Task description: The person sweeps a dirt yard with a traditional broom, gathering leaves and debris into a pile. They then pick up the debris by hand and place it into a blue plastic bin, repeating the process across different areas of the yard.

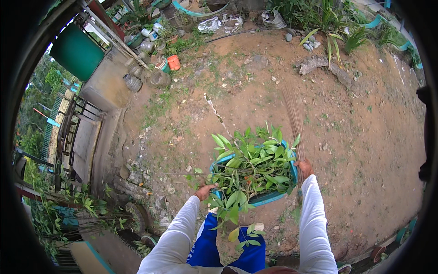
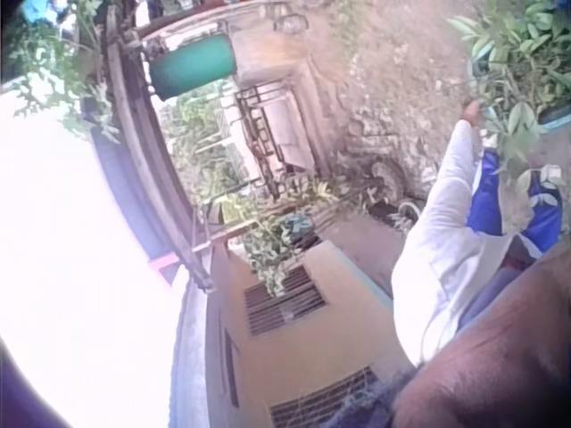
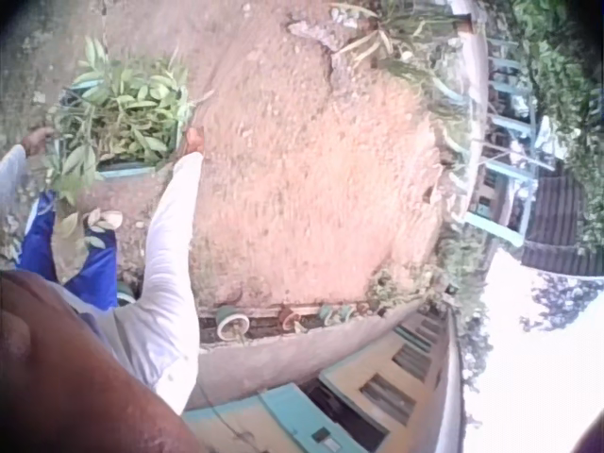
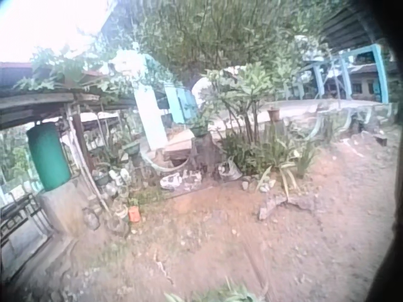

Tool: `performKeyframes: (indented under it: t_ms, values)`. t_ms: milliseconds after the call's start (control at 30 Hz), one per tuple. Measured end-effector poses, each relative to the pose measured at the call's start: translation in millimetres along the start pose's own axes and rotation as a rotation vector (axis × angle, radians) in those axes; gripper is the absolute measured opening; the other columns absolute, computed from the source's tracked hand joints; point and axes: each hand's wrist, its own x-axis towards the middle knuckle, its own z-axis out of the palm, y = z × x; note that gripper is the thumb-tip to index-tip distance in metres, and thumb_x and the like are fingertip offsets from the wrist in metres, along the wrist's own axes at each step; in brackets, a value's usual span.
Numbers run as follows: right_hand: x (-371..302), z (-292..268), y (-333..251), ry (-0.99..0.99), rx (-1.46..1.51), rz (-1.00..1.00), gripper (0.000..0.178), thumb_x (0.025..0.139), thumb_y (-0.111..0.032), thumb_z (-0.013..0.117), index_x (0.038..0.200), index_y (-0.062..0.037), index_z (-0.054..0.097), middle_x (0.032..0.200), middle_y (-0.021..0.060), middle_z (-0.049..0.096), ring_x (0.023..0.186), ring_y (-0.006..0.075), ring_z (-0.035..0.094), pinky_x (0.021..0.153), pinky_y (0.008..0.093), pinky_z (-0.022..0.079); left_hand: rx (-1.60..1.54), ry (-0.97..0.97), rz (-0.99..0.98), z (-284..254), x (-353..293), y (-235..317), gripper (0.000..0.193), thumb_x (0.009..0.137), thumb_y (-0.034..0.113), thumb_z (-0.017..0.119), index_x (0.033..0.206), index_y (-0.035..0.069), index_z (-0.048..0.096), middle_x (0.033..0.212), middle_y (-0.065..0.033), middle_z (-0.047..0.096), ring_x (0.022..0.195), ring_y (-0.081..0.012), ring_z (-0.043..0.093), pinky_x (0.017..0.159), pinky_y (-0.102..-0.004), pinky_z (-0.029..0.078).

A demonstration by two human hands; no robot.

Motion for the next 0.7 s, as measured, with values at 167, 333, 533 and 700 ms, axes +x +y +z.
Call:
performKeyframes:
  t_ms: [167,333,533,700]
  values:
    - [-61.3,-17.6,-4.3,0.061,0.033,0.214,0.052,0.067,-0.003,0.067,0.115,0.0049,0.049,0.085,0.0123,0.064,0.07,0.0237,0.064,0.059,0.0368,0.055,-0.254,0.097,-0.039,15.6,30.2,-13.4,0.043,0.078,0.033,0.07,0.114,0.011,0.06,0.102,-0.0046,0.065,0.092,-0.0228,0.061,0.082,-0.0424,0.052]
    - [-141.4,-16.5,-13.2,0.116,-0.012,0.301,0.073,0.063,-0.007,0.075,0.127,0.0028,0.04,0.105,0.0148,0.062,0.089,0.0285,0.061,0.076,0.0412,0.051,0.029,0.3,0.017,4.8,2.0,-0.4,0.039,0.079,0.031,0.066,0.112,0.011,0.059,0.098,-0.0046,0.066,0.084,-0.0221,0.064,0.073,-0.0413,0.054]
    - [-230.0,-136.6,5.5,0.307,0.094,0.237,0.078,0.065,-0.013,0.079,0.129,0.0031,0.037,0.113,0.0169,0.058,0.106,0.0327,0.055,0.087,0.0529,0.045,0.24,0.054,0.143,125.5,-22.6,109.2,0.05,0.072,0.034,0.072,0.112,0.006,0.061,0.107,-0.0075,0.063,0.091,-0.0215,0.059,0.08,-0.0376,0.048]
    - [-362.6,-124.9,-110.2,0.138,0.174,0.113,0.043,0.075,-0.009,0.073,0.109,-0.0027,0.046,0.094,0.0109,0.062,0.077,0.0244,0.064,0.057,0.0432,0.057,0.309,-0.112,0.134,181.0,-71.5,168.8,0.037,0.078,0.031,0.066,0.106,0.007,0.061,0.097,-0.007,0.064,0.083,-0.0222,0.061,0.073,-0.0399,0.052]
